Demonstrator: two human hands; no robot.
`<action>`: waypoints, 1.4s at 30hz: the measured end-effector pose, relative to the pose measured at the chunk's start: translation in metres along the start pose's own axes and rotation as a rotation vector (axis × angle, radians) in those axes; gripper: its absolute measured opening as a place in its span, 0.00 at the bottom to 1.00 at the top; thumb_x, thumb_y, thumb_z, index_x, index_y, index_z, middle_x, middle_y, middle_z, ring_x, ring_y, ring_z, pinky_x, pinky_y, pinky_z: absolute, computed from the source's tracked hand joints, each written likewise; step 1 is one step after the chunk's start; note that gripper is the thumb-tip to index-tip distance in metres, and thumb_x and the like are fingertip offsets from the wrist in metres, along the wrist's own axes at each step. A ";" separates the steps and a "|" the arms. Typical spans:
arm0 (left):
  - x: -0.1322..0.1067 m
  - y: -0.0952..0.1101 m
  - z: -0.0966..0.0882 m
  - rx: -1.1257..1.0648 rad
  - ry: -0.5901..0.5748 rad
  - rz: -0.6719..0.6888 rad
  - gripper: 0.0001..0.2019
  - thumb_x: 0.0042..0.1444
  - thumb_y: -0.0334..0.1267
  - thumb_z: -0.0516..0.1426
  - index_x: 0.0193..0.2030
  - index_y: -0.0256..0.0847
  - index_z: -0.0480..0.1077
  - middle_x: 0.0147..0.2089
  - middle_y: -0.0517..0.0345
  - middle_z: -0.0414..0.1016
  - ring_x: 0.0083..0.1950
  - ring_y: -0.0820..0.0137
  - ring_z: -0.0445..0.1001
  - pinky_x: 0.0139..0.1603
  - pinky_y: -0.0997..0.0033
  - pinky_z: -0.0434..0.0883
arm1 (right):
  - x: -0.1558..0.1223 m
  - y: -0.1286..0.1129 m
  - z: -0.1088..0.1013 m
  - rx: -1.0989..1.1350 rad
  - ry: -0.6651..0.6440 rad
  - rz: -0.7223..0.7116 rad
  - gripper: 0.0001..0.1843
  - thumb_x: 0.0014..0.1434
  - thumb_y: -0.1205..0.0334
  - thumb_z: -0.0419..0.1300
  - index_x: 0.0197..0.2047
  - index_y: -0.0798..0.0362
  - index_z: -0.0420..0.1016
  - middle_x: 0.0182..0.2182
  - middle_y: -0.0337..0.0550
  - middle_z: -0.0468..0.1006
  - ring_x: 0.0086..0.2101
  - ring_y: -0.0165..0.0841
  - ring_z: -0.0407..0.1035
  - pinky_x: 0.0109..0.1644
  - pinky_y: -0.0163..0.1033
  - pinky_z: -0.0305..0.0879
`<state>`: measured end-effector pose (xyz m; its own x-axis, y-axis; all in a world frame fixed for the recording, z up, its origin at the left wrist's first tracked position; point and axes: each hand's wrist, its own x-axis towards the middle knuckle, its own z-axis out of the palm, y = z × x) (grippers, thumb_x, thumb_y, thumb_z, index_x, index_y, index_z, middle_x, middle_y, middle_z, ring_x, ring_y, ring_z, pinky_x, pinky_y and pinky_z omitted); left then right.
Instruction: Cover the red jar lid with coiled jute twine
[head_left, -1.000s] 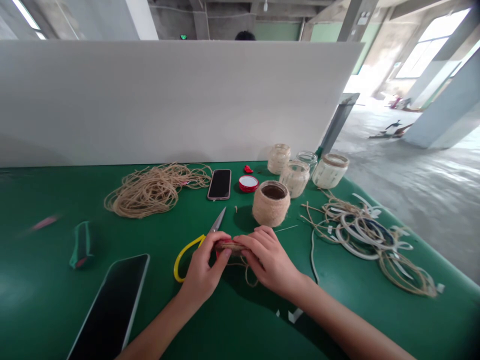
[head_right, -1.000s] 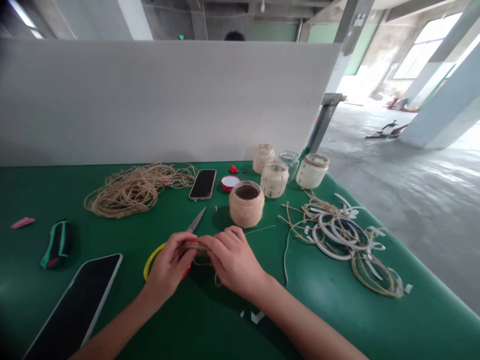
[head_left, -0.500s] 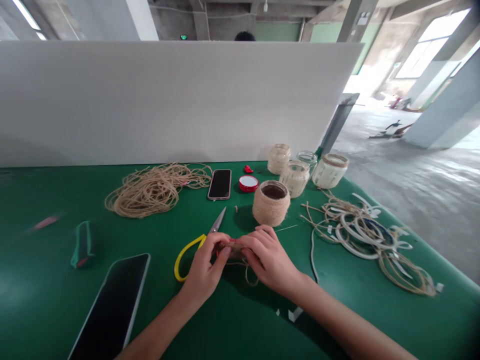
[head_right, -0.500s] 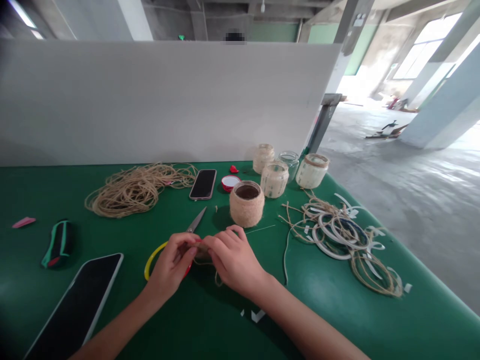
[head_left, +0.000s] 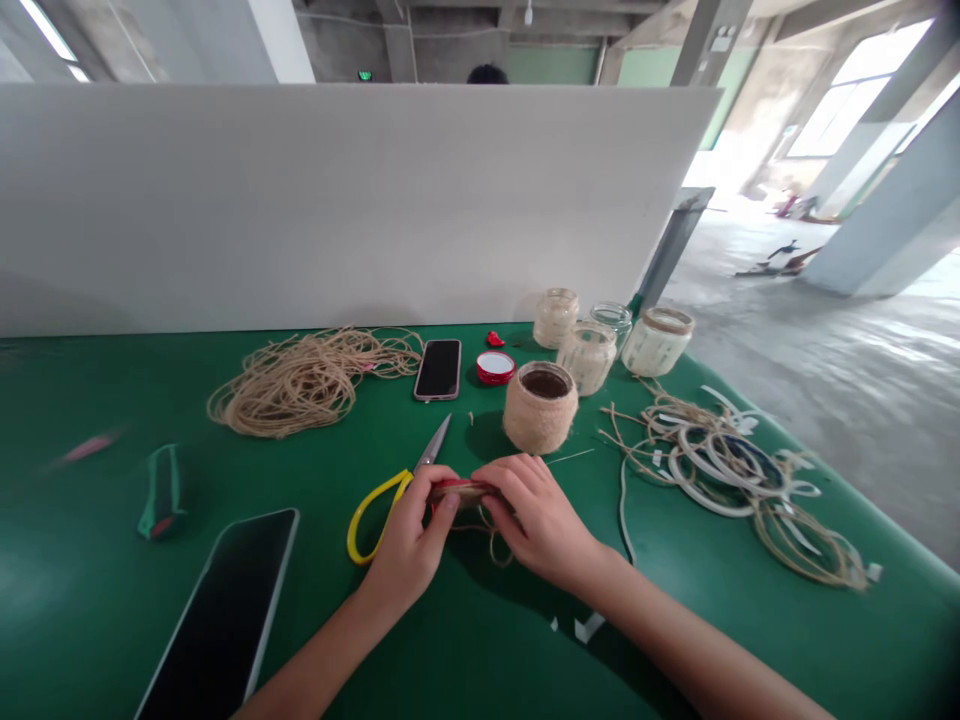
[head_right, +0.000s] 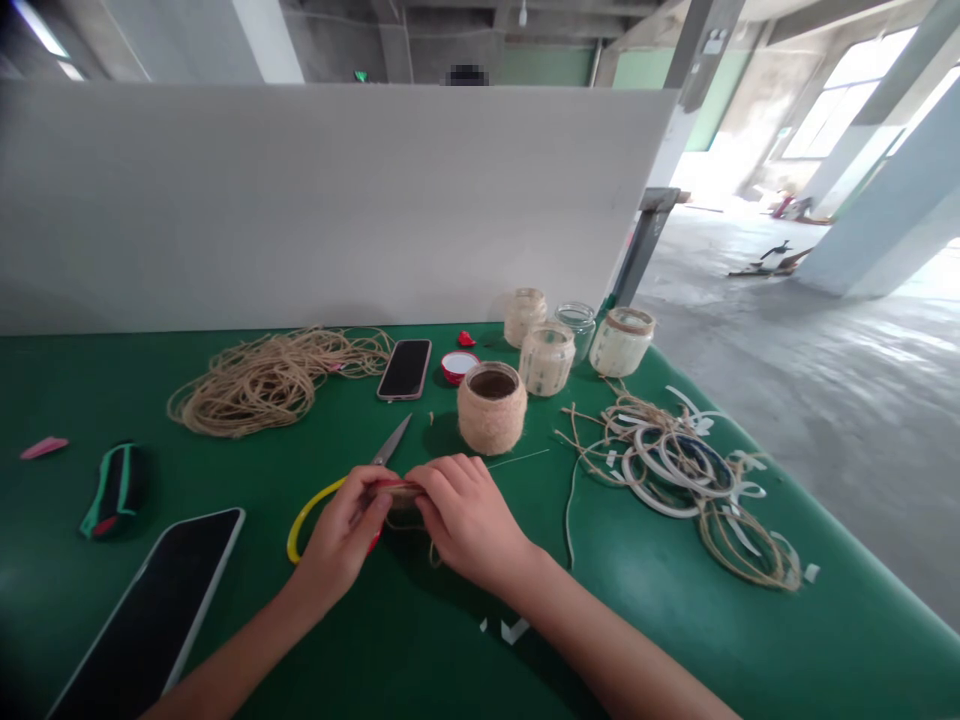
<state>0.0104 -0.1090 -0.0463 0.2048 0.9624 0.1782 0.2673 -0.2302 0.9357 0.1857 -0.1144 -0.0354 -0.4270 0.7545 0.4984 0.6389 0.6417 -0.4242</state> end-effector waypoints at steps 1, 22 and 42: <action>0.001 0.000 0.000 -0.038 0.023 -0.018 0.09 0.55 0.41 0.53 0.41 0.42 0.65 0.37 0.56 0.71 0.37 0.66 0.70 0.38 0.70 0.65 | 0.000 0.000 -0.001 -0.013 0.016 -0.003 0.12 0.61 0.69 0.47 0.47 0.54 0.64 0.40 0.48 0.71 0.39 0.36 0.63 0.41 0.41 0.59; 0.009 -0.006 -0.008 -0.330 0.143 -0.150 0.09 0.57 0.42 0.52 0.40 0.42 0.63 0.37 0.58 0.70 0.39 0.70 0.70 0.40 0.72 0.65 | 0.002 0.011 0.002 0.473 0.241 0.397 0.11 0.58 0.68 0.49 0.45 0.52 0.64 0.27 0.38 0.67 0.29 0.29 0.65 0.34 0.34 0.65; 0.019 -0.005 -0.024 -0.741 0.339 -0.074 0.04 0.55 0.37 0.54 0.36 0.40 0.66 0.37 0.56 0.71 0.41 0.68 0.69 0.42 0.68 0.66 | 0.007 0.022 -0.049 0.477 0.040 0.453 0.11 0.58 0.57 0.53 0.43 0.52 0.64 0.24 0.34 0.62 0.24 0.26 0.57 0.27 0.31 0.55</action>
<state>-0.0093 -0.0860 -0.0404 -0.1161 0.9901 0.0790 -0.4468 -0.1231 0.8861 0.2278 -0.1012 -0.0042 -0.1524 0.9646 0.2150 0.3921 0.2587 -0.8828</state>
